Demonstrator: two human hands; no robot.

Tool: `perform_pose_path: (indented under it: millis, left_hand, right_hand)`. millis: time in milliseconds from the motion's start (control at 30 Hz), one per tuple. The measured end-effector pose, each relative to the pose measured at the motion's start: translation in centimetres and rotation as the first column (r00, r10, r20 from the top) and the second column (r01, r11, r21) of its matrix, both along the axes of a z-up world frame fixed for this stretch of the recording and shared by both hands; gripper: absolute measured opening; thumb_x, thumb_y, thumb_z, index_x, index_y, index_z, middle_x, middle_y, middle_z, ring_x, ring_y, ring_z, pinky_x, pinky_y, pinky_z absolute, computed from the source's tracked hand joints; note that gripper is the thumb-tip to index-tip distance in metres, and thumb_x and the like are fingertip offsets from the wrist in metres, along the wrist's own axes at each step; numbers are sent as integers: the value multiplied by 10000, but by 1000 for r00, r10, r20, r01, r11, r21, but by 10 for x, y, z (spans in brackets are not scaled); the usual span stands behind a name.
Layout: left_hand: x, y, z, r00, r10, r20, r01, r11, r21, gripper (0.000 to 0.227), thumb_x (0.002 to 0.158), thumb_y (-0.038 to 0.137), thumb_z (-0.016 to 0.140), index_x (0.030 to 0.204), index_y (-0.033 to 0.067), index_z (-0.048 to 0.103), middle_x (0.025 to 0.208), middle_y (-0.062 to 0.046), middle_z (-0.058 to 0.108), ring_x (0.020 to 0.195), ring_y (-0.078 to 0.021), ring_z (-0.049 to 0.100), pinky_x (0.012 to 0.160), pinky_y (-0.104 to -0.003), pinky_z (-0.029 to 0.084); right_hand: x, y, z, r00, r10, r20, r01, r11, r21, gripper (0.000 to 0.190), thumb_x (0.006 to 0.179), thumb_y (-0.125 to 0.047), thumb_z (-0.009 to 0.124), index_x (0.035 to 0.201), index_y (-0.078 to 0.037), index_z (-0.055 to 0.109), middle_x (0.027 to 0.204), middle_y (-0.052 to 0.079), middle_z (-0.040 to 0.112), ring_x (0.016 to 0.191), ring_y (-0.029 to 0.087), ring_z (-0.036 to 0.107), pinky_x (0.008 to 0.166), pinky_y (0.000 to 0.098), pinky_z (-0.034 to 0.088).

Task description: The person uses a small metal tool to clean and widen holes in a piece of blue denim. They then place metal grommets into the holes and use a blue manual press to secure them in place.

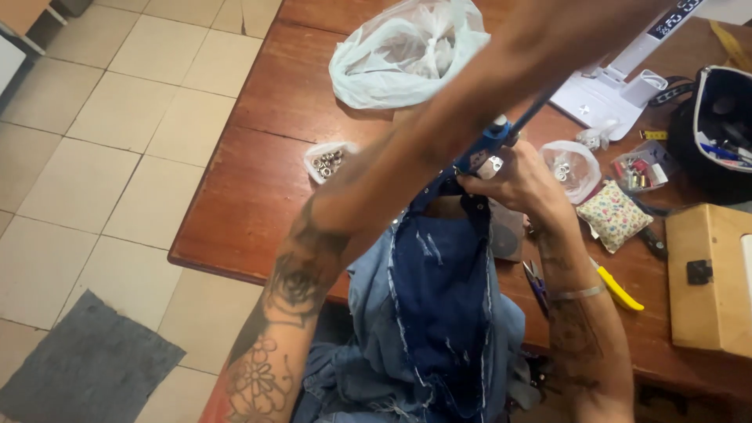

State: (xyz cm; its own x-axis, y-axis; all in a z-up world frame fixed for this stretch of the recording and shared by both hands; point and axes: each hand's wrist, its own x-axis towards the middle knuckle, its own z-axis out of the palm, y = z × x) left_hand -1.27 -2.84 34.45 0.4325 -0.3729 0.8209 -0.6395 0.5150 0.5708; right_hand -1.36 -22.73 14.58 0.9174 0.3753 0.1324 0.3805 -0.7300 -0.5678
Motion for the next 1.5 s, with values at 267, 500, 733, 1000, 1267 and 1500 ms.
perform_pose_path:
  millis: [267,500,733,1000,1267,1500]
  left_hand:
    - [-112,10,-49,971,-7,238,25,997,-74,409,1278,333,532,1011,84,715,810,-56,697,685,-243,633,768,-432,568]
    - [-139,9,-78,881,269,390,-173,949,-263,642,1340,273,455,726,103,379,707,-53,395,576,-289,395,606,-470,335]
    - [-147,5,-122,882,266,389,-106,916,-387,700,1375,236,433,681,141,415,684,-33,392,544,-258,377,639,-396,409]
    - [-141,16,-116,892,178,415,-99,974,-205,636,1348,272,421,742,80,413,748,-85,350,596,-314,344,623,-478,272]
    - [-93,-14,-87,910,333,247,-331,942,-51,537,1349,331,306,883,175,522,709,7,451,573,-180,463,529,-380,387]
    - [-56,-4,-91,814,575,82,-581,801,146,428,1283,453,451,1059,126,612,934,-109,595,843,-328,584,758,-500,461]
  right_hand:
    - [-46,81,101,778,-588,222,304,661,687,316,1286,-328,482,1447,-91,615,1321,40,628,1200,115,599,1209,330,563]
    - [10,-7,-25,965,158,210,-192,970,151,461,858,-143,1018,1234,-87,757,1210,82,793,1050,252,743,968,447,616]
    - [28,-29,-53,935,257,242,-293,948,125,410,896,-160,1010,1031,-108,626,897,1,628,850,187,591,857,426,560]
    - [-7,-18,-15,992,113,51,-117,990,74,368,1008,-288,1038,1137,-80,764,1061,100,796,939,278,753,836,472,587]
    - [-63,-15,-55,865,-103,-491,397,740,543,586,1109,-393,927,1597,-126,741,1363,120,809,1293,260,779,1185,659,637]
    - [-41,-20,-128,763,-111,-637,572,574,586,298,1195,-360,883,1354,-108,866,1069,55,813,933,157,796,787,375,715]
